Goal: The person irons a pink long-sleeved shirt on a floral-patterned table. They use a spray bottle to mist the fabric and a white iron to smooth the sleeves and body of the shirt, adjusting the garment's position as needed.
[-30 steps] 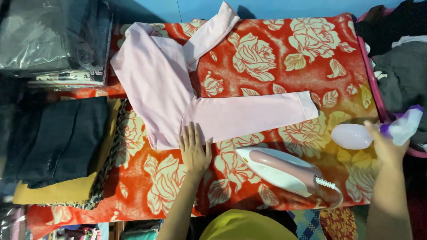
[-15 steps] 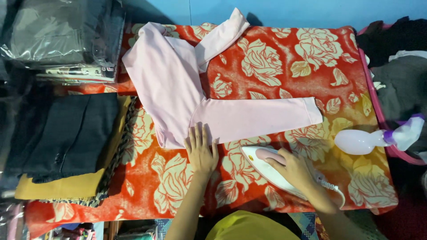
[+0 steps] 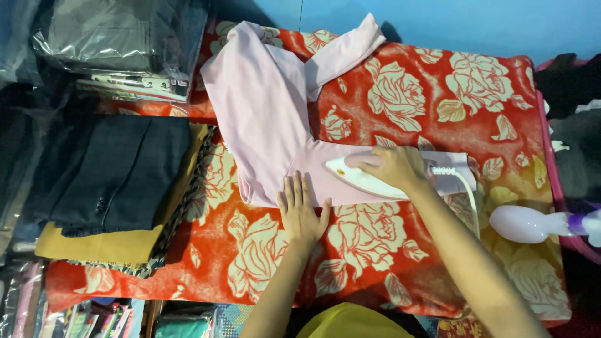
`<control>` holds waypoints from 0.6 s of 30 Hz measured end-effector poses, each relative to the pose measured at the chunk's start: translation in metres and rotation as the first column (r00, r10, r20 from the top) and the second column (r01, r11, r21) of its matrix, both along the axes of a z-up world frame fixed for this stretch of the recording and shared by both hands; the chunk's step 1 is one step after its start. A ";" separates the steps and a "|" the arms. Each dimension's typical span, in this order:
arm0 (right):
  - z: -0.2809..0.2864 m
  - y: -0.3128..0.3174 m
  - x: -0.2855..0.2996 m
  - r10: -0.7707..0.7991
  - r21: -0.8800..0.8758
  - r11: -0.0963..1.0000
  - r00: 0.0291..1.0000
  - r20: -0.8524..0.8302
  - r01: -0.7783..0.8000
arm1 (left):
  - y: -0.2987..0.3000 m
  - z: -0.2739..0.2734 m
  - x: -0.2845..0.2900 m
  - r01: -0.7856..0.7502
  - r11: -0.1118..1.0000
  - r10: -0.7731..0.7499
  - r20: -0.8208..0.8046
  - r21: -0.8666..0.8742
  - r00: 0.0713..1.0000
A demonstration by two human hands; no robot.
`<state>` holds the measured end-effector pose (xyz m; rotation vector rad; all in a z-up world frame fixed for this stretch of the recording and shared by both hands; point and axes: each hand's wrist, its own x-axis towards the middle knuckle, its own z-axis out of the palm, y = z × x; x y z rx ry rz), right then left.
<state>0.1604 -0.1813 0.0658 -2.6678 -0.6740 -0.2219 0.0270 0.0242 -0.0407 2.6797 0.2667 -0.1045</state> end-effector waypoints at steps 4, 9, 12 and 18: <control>-0.025 0.010 0.019 -0.127 -0.163 0.973 0.966 0.225 0.166 | 0.001 0.000 -0.001 -0.001 1.000 0.001 -0.005 0.000 1.000; -0.058 0.011 0.036 -0.145 -0.267 0.942 0.962 0.230 0.206 | -0.001 -0.001 0.002 0.004 1.000 -0.004 0.003 0.017 1.000; -0.045 0.025 0.030 -0.037 -0.278 0.957 0.984 0.176 0.086 | -0.002 -0.005 0.001 0.002 0.999 -0.002 0.015 0.046 1.000; -0.049 0.037 0.038 -0.191 -0.244 0.945 0.974 0.125 0.217 | -0.003 0.002 0.001 -0.003 0.998 0.002 0.017 0.065 1.000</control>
